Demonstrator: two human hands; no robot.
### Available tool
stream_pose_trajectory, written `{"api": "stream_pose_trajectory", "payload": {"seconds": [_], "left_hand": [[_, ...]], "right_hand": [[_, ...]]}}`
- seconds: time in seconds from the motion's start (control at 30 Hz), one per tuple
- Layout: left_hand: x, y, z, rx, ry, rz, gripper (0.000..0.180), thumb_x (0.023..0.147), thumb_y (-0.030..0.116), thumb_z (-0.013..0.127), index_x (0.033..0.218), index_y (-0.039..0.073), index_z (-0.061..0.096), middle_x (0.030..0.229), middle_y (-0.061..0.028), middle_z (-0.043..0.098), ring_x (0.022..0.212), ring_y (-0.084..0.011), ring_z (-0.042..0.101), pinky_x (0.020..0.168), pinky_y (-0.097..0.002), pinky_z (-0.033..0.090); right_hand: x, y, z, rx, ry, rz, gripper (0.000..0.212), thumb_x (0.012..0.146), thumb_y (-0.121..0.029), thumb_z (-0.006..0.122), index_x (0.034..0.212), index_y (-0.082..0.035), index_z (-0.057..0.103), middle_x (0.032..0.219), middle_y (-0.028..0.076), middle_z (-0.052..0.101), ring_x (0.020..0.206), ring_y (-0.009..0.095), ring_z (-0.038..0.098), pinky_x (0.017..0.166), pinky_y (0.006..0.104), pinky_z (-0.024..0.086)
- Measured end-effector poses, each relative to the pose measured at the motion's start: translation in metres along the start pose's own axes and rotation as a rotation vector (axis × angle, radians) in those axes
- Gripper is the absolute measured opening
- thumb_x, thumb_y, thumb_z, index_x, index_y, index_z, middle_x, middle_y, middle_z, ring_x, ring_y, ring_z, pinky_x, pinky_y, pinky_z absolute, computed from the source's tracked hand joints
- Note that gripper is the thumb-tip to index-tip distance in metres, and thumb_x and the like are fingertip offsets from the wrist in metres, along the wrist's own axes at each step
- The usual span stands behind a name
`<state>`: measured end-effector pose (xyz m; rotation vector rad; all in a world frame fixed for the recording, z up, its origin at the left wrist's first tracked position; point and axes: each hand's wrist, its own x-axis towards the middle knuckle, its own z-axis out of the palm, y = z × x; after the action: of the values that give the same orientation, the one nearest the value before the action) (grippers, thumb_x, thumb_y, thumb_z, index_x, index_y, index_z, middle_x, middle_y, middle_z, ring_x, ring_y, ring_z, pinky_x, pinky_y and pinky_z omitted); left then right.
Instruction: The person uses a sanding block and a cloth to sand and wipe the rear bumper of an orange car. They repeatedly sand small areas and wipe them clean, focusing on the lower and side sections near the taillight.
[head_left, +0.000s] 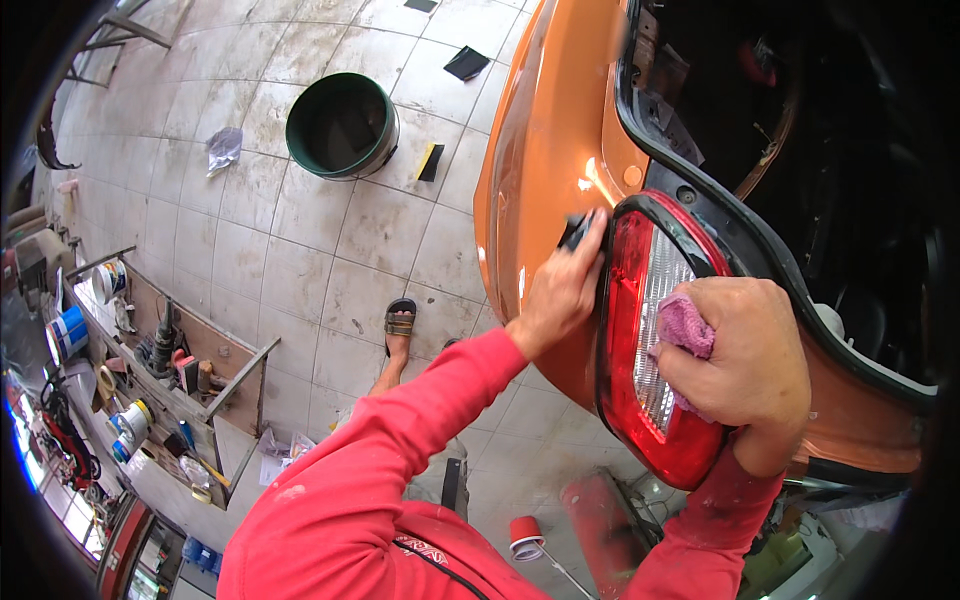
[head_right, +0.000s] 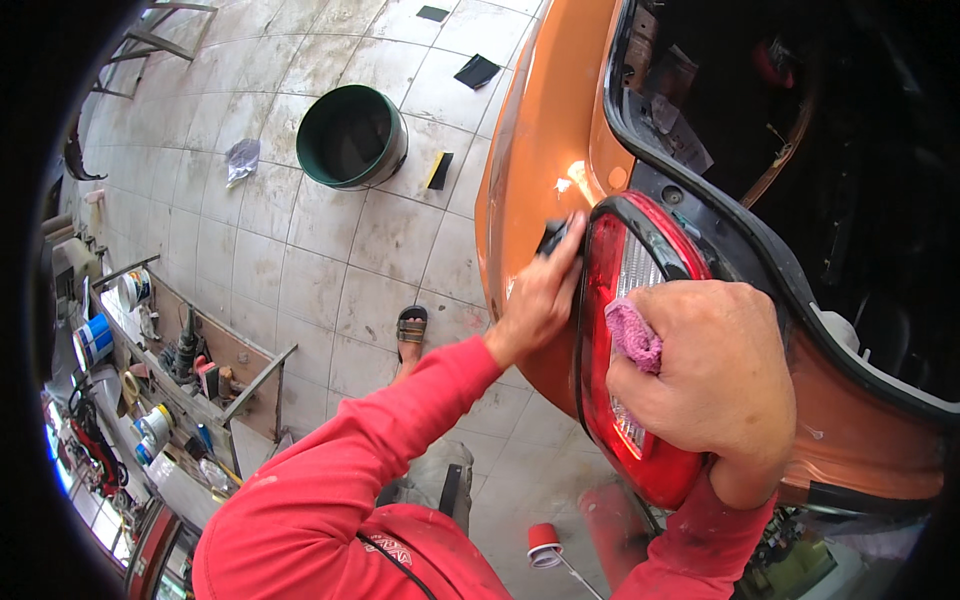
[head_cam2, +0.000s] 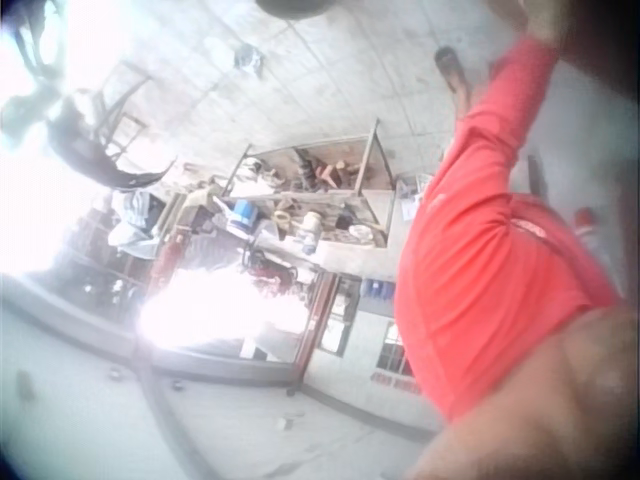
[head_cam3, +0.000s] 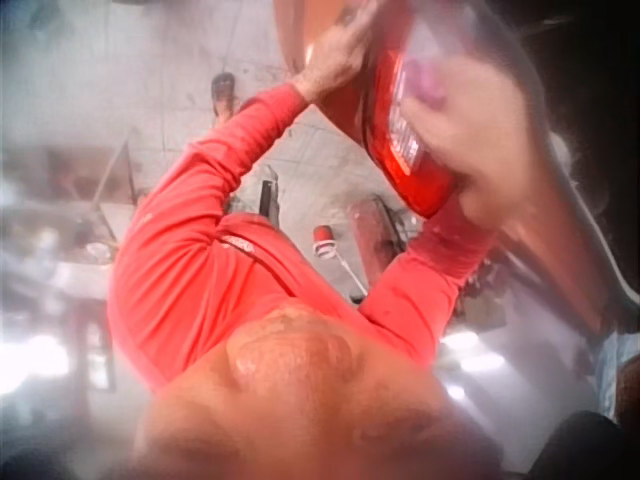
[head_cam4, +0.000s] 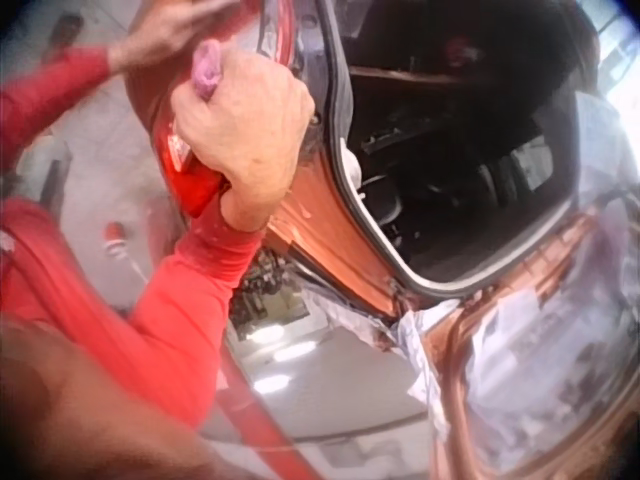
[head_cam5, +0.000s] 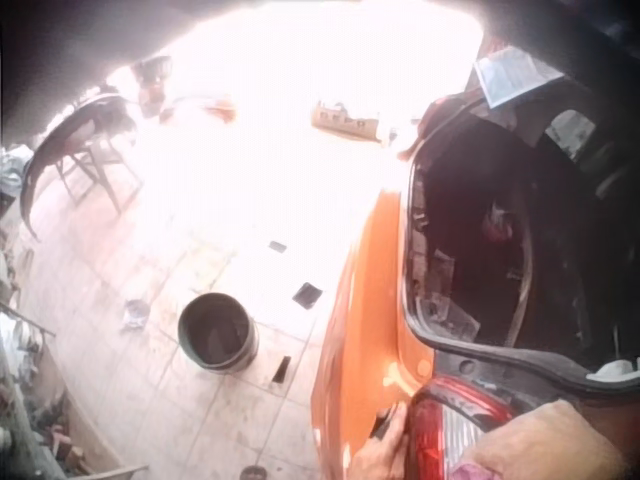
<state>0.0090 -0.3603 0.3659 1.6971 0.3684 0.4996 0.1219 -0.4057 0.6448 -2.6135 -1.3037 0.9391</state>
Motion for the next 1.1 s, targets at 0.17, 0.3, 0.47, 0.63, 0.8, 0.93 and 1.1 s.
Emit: {"api": "stream_pose_trajectory", "payload": {"seconds": [0.17, 0.3, 0.47, 0.63, 0.8, 0.93, 1.1], "left_hand": [[0.025, -0.037, -0.016, 0.352, -0.121, 0.15, 0.061, 0.1, 0.001, 0.06, 0.161, 0.001, 0.052, 0.141, -0.0299, 0.069, 0.103, -0.045, 0.077, 0.094, -0.0509, 0.06], [0.105, -0.086, -0.037, 0.509, 0.052, 0.188, 0.051, 0.105, 0.01, 0.056, 0.155, 0.003, 0.057, 0.133, -0.031, 0.072, 0.1, -0.0446, 0.076, 0.088, -0.0527, 0.061], [0.02, -0.052, -0.032, 0.432, -0.069, 0.278, 0.059, 0.096, 0.0, 0.058, 0.155, 0.003, 0.059, 0.143, -0.0285, 0.069, 0.117, -0.042, 0.074, 0.103, -0.0476, 0.059], [0.135, -0.089, -0.059, 0.57, -0.134, 0.28, 0.052, 0.101, 0.007, 0.056, 0.152, 0.005, 0.061, 0.136, -0.026, 0.073, 0.105, -0.0401, 0.077, 0.094, -0.0497, 0.062], [0.051, -0.063, -0.016, 0.268, 0.04, 0.2, 0.059, 0.101, -0.001, 0.057, 0.16, 0.001, 0.054, 0.147, -0.036, 0.063, 0.132, -0.0503, 0.066, 0.108, -0.0508, 0.056], [-0.036, -0.008, -0.009, 0.184, -0.095, 0.136, 0.062, 0.103, -0.001, 0.059, 0.163, 0.002, 0.05, 0.153, -0.0312, 0.061, 0.136, -0.0478, 0.064, 0.113, -0.0482, 0.053], [0.007, -0.001, -0.013, 0.038, -0.085, -0.073, 0.062, 0.104, 0.003, 0.06, 0.165, 0.002, 0.046, 0.151, -0.0321, 0.061, 0.128, -0.0495, 0.067, 0.107, -0.0507, 0.055]], "right_hand": [[-0.005, 0.005, 0.003, -0.002, -0.015, 0.025, 0.022, 0.07, -0.023, 0.074, 0.073, -0.002, 0.068, 0.071, 0.021, 0.065, 0.071, 0.045, 0.067, 0.067, 0.0521, 0.054], [0.004, -0.004, -0.001, -0.054, -0.017, -0.039, 0.02, 0.071, -0.023, 0.073, 0.073, -0.003, 0.07, 0.071, 0.02, 0.068, 0.072, 0.044, 0.069, 0.069, 0.051, 0.055], [-0.005, 0.009, 0.01, -0.015, 0.059, -0.019, 0.02, 0.069, -0.021, 0.073, 0.072, -0.002, 0.065, 0.07, 0.02, 0.062, 0.069, 0.046, 0.063, 0.065, 0.0521, 0.05], [-0.003, 0.001, 0.001, -0.049, 0.005, 0.01, 0.019, 0.072, -0.023, 0.074, 0.074, -0.004, 0.073, 0.073, 0.021, 0.07, 0.073, 0.043, 0.071, 0.071, 0.0505, 0.057], [-0.001, -0.001, -0.002, -0.065, -0.018, 0.014, 0.02, 0.072, -0.023, 0.074, 0.074, -0.003, 0.072, 0.073, 0.021, 0.07, 0.072, 0.043, 0.071, 0.07, 0.0506, 0.058], [-0.004, 0.009, 0.006, -0.033, 0.031, 0.006, 0.023, 0.068, -0.022, 0.074, 0.072, -0.001, 0.065, 0.07, 0.021, 0.062, 0.068, 0.047, 0.063, 0.064, 0.0522, 0.05], [0.002, -0.002, 0.001, -0.038, -0.01, -0.009, 0.02, 0.07, -0.021, 0.073, 0.074, -0.002, 0.068, 0.071, 0.021, 0.065, 0.071, 0.046, 0.066, 0.066, 0.0517, 0.052]]}}
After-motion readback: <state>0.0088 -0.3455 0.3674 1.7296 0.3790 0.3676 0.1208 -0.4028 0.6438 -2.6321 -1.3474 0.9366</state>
